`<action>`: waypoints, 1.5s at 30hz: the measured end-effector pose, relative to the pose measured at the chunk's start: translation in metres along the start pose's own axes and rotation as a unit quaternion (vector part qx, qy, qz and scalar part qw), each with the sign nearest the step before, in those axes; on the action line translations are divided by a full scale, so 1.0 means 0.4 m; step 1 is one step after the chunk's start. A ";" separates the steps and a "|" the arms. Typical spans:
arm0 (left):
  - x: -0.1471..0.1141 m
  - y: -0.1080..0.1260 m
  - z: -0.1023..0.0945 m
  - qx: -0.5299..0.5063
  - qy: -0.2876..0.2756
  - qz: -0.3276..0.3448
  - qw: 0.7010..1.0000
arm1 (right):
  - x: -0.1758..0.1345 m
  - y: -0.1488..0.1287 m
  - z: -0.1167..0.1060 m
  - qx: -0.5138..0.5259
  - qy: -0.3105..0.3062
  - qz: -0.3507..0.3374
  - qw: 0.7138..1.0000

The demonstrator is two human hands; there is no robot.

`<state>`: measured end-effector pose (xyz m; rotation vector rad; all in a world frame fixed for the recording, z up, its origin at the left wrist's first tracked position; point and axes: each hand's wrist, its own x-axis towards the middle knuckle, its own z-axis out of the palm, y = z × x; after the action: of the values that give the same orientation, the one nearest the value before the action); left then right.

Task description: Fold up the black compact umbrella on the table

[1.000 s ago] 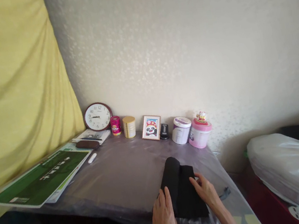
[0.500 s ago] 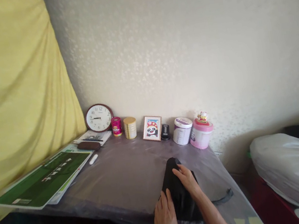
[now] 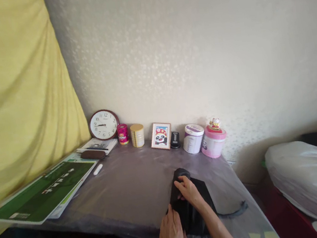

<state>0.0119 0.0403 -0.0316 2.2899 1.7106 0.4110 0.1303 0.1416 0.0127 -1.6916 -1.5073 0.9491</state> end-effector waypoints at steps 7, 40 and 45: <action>-0.011 -0.053 0.040 0.020 0.100 0.085 0.991 | -0.016 0.000 0.002 0.048 -0.056 -0.035 0.997; 0.029 0.000 0.030 -0.055 0.012 0.035 0.998 | 0.018 0.066 -0.018 -0.207 0.022 -0.328 0.921; 0.028 -0.015 0.055 -0.056 0.032 0.053 0.996 | 0.107 0.074 -0.025 -0.210 0.050 -0.265 0.940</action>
<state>0.0178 0.0521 -0.0533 2.3168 1.5564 0.5935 0.1568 0.1807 -0.0110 -1.4449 -2.0517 0.2625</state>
